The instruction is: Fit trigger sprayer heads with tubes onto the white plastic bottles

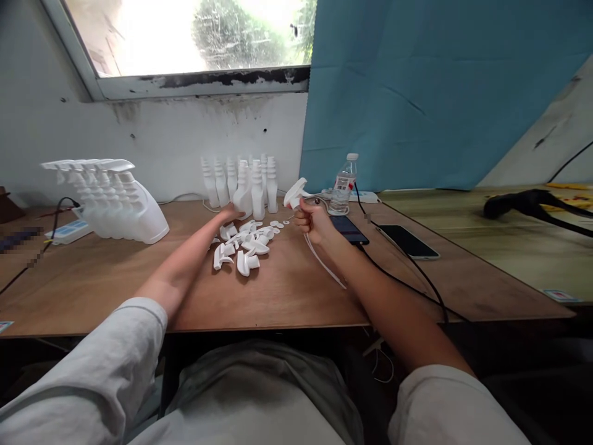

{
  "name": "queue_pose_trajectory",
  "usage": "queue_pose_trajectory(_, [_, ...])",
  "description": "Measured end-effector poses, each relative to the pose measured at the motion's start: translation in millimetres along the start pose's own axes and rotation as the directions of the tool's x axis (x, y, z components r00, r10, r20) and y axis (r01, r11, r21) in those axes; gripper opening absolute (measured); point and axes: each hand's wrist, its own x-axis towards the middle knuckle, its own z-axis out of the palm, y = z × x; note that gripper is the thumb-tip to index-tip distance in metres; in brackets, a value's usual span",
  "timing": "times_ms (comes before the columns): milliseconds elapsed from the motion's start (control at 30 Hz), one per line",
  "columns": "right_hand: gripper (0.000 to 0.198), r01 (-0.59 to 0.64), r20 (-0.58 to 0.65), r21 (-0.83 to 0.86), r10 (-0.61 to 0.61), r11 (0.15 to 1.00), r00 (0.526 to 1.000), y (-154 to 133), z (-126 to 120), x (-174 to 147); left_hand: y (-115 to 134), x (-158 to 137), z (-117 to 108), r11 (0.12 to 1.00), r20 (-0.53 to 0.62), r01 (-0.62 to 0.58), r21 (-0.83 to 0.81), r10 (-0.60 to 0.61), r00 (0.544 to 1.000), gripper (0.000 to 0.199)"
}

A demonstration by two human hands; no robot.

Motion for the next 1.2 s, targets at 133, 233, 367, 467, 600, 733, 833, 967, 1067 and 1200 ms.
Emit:
queue_pose_trajectory(133, [0.03, -0.038, 0.014, -0.032, 0.038, 0.999, 0.999, 9.5, 7.9, -1.8, -0.5, -6.8, -2.7, 0.999, 0.013, -0.009, 0.035, 0.008, 1.0, 0.041])
queue_pose_trajectory(233, [0.034, -0.027, 0.092, -0.072, 0.034, 0.997, 0.995, 11.7, 10.1, -5.0, 2.2, -15.8, -11.0, 0.998, -0.009, -0.048, 0.037, 0.049, 0.999, 0.036])
queue_pose_trajectory(367, [0.039, -0.064, 0.192, -0.187, 0.1, 0.98, 0.976, 14.8, 13.7, -9.8, 13.4, -38.9, -23.1, 0.982, -0.152, -0.185, 0.029, 0.187, 0.97, 0.036])
queue_pose_trajectory(467, [0.043, -0.075, 0.253, -0.269, 0.146, 0.96, 0.956, 19.2, 22.2, -15.6, 22.6, -75.4, -22.5, 0.883, -0.165, -0.453, -0.125, 0.432, 0.887, 0.039])
queue_pose_trajectory(600, [0.047, -0.007, 0.355, -0.384, 0.155, 0.923, 0.922, 22.5, 35.8, -27.4, 25.8, -135.1, -9.5, 0.804, 0.106, -0.379, -0.458, 0.473, 0.875, 0.057])
queue_pose_trajectory(733, [0.042, 0.044, 0.454, -0.484, 0.208, 0.874, 0.866, 19.7, 38.1, -33.1, 14.7, -165.4, -0.1, 0.702, 0.209, -0.177, -0.69, 0.428, 0.879, 0.051])
queue_pose_trajectory(833, [0.046, 0.074, 0.342, -0.542, 0.139, 0.837, 0.929, 19.1, 27.9, -24.2, 1.4, -164.1, -0.6, 0.539, 0.279, 0.032, -0.842, 0.384, 0.88, 0.039])
queue_pose_trajectory(967, [0.04, 0.125, -0.019, -0.751, -0.211, 0.649, 0.977, 26.3, 2.6, -2.3, -10.1, -156.8, -4.5, 0.403, 0.396, 0.247, -0.881, 0.346, 0.851, 0.022])
queue_pose_trajectory(1067, [0.041, 0.184, -0.065, -0.889, -0.515, 0.418, 0.854, 30.2, -10.7, 6.4, -10.3, -156.8, -5.1, 0.332, 0.433, 0.316, -0.888, 0.38, 0.817, 0.023])
queue_pose_trajectory(1200, [0.057, 0.412, 0.019, -0.72, -0.577, 0.559, 0.817, 26.0, 2.9, -4.4, -8.4, -158.4, -0.6, 0.283, 0.407, 0.311, -0.907, 0.413, 0.815, 0.027])
